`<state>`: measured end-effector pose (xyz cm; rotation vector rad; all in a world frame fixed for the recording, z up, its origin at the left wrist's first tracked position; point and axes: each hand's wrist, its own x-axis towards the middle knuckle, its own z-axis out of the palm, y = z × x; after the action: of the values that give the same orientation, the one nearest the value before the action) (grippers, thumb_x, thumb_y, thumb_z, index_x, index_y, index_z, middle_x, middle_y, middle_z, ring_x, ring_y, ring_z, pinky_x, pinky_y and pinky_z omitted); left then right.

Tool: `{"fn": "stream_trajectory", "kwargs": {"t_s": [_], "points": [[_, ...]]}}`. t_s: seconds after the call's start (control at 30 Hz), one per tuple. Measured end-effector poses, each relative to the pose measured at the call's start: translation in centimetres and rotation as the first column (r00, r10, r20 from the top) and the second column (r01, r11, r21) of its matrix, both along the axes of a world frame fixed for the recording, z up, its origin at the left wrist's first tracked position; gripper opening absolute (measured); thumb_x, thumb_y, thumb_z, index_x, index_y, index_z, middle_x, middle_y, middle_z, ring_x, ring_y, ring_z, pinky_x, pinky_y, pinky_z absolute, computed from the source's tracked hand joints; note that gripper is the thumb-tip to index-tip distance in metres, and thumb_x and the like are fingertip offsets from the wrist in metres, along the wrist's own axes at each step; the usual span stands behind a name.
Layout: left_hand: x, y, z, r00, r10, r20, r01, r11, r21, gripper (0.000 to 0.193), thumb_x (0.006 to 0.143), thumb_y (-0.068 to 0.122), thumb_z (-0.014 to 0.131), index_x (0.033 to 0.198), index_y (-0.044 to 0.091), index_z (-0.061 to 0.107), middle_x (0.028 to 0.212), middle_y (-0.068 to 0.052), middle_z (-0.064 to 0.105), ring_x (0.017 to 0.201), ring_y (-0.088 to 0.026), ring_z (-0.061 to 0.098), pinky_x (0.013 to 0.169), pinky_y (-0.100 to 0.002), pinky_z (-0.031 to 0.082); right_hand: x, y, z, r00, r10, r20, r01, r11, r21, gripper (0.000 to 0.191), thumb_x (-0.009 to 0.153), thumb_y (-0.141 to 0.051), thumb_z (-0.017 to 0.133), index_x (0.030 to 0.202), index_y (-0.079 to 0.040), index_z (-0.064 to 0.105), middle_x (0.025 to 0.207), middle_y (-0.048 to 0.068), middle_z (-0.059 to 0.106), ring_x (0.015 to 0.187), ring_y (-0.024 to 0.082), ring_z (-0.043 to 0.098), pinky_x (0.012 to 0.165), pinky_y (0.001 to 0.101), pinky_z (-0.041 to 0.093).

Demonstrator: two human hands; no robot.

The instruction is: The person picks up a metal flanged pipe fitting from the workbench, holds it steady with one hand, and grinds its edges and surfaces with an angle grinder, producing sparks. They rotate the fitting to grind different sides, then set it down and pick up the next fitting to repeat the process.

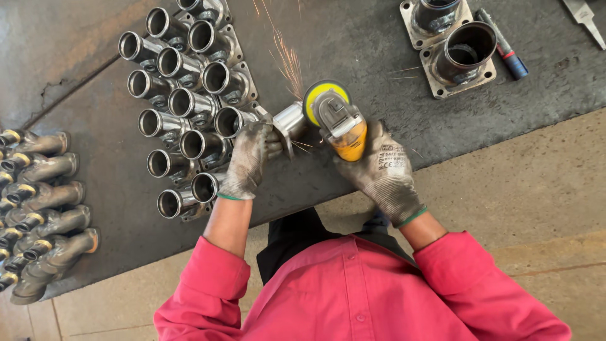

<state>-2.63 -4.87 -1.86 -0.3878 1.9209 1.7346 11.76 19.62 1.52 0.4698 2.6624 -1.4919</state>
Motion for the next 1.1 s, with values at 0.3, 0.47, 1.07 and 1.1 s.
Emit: {"fn": "stream_trajectory", "kwargs": {"t_s": [0.3, 0.47, 1.07, 1.1], "points": [[-0.6, 0.0, 0.2, 0.999, -0.042, 0.003, 0.042, 0.998, 0.050, 0.023, 0.102, 0.029, 0.060, 0.094, 0.007, 0.061, 0.075, 0.000, 0.057, 0.058, -0.011, 0.054, 0.053, -0.027, 0.045, -0.2, -0.7, 1.1, 0.998, 0.007, 0.061, -0.013, 0.994, 0.106, 0.075, 0.074, -0.041, 0.085, 0.130, -0.007, 0.047, 0.114, 0.018, 0.068, 0.102, 0.037, 0.069, 0.085, 0.0443, 0.057], [-1.2, 0.2, 0.2, 0.999, -0.038, 0.038, 0.030, 0.984, 0.175, 0.022, 0.105, 0.026, 0.061, 0.094, 0.007, 0.058, 0.074, 0.000, 0.052, 0.056, -0.013, 0.051, 0.049, -0.029, 0.042, -0.2, -0.5, 0.6, 0.998, 0.022, -0.052, -0.009, 0.973, 0.231, 0.077, 0.075, -0.040, 0.084, 0.133, -0.006, 0.047, 0.119, 0.019, 0.067, 0.104, 0.035, 0.069, 0.085, 0.0423, 0.057], [-1.2, 0.6, 1.4, 0.996, -0.021, 0.086, 0.003, 0.980, 0.199, 0.017, 0.104, 0.019, 0.054, 0.091, 0.008, 0.054, 0.072, 0.000, 0.050, 0.053, -0.011, 0.046, 0.047, -0.028, 0.037, 0.8, -1.1, 0.2, 0.982, 0.055, -0.181, -0.020, 0.981, 0.193, 0.080, 0.076, -0.037, 0.085, 0.139, -0.005, 0.047, 0.114, 0.018, 0.067, 0.098, 0.036, 0.069, 0.081, 0.0434, 0.057], [-1.2, 0.7, 1.6, 0.996, -0.001, 0.093, -0.014, 0.987, 0.158, 0.017, 0.103, 0.019, 0.053, 0.089, 0.008, 0.055, 0.071, 0.000, 0.050, 0.052, -0.011, 0.047, 0.046, -0.028, 0.037, 0.4, -0.7, 0.1, 0.989, 0.016, -0.146, 0.013, 0.981, 0.196, 0.080, 0.074, -0.039, 0.085, 0.135, -0.004, 0.047, 0.113, 0.016, 0.067, 0.099, 0.035, 0.069, 0.082, 0.0430, 0.058]]}}
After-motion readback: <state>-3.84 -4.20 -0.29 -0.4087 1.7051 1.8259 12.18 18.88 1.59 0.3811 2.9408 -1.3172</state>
